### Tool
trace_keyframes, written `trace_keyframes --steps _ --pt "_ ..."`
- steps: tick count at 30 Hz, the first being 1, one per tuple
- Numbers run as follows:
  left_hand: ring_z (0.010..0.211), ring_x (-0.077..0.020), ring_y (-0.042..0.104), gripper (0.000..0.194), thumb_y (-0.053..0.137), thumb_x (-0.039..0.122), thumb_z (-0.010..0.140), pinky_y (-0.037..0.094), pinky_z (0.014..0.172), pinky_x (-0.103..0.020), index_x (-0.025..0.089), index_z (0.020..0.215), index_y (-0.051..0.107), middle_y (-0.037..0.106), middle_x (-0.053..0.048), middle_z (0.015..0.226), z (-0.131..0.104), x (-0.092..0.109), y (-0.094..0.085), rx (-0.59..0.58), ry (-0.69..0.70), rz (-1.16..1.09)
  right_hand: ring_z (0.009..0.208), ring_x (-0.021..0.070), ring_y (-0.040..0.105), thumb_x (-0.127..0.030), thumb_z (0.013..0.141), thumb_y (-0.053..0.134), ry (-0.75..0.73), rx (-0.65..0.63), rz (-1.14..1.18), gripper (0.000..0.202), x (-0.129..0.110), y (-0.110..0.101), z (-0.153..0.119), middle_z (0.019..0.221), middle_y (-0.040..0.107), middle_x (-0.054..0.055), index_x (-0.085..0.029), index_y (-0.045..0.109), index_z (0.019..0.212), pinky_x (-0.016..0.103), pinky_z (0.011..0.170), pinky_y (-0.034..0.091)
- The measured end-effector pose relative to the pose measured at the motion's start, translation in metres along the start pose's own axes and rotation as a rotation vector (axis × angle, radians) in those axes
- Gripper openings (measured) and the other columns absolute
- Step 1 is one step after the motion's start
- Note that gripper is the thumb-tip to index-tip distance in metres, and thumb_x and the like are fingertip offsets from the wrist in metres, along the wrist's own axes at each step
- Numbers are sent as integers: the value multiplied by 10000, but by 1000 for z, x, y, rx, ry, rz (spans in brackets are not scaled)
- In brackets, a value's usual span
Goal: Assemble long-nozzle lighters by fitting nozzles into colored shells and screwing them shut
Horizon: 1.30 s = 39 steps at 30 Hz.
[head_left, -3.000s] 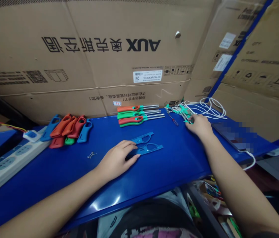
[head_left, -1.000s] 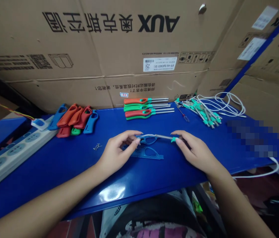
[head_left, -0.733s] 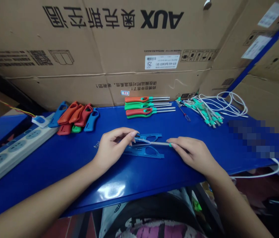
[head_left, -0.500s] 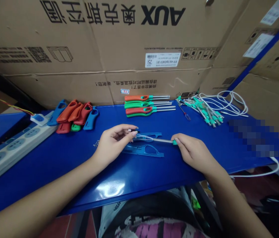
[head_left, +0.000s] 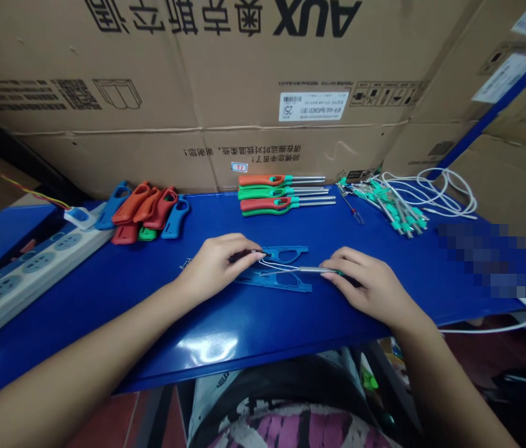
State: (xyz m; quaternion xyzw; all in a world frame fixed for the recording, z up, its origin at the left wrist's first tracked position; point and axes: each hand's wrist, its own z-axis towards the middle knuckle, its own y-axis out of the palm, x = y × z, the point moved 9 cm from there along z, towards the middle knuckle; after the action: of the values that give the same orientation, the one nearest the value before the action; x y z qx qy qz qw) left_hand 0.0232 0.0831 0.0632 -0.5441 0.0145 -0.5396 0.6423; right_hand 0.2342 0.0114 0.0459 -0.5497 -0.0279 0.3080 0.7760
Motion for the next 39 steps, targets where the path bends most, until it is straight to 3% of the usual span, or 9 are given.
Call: trace_keyframes --steps 4,14,24,39 --pt "782 -155 681 228 601 354 972 512 699 -250 200 999 768 748 -53 904 0 0 9 -126 30 -8 917 182 681 -280 1027 484 2 -14 78 234 1 1 -2 1051 709 58 -256 644 1197 308 798 524" --pt "878 -165 697 236 606 289 971 538 794 -271 207 1141 747 735 -67 1017 -4 4 16 -242 10 -147 946 181 651 -231 1005 526 14 -63 191 125 2 4 -19 1045 672 61 -245 615 1092 311 811 520" --pt "883 -174 697 199 624 246 947 556 806 -297 215 1085 764 723 -69 999 -4 6 21 -276 63 -65 928 224 636 -263 977 561 -37 -83 109 117 -2 9 -18 988 704 77 -236 651 1046 393 823 518" --pt "837 -183 712 192 645 302 935 564 758 -296 203 1033 777 751 -74 955 -5 5 24 -266 47 -43 903 211 633 -296 983 577 -37 -31 131 164 0 5 -15 945 719 70 -248 734 1000 387 818 507"
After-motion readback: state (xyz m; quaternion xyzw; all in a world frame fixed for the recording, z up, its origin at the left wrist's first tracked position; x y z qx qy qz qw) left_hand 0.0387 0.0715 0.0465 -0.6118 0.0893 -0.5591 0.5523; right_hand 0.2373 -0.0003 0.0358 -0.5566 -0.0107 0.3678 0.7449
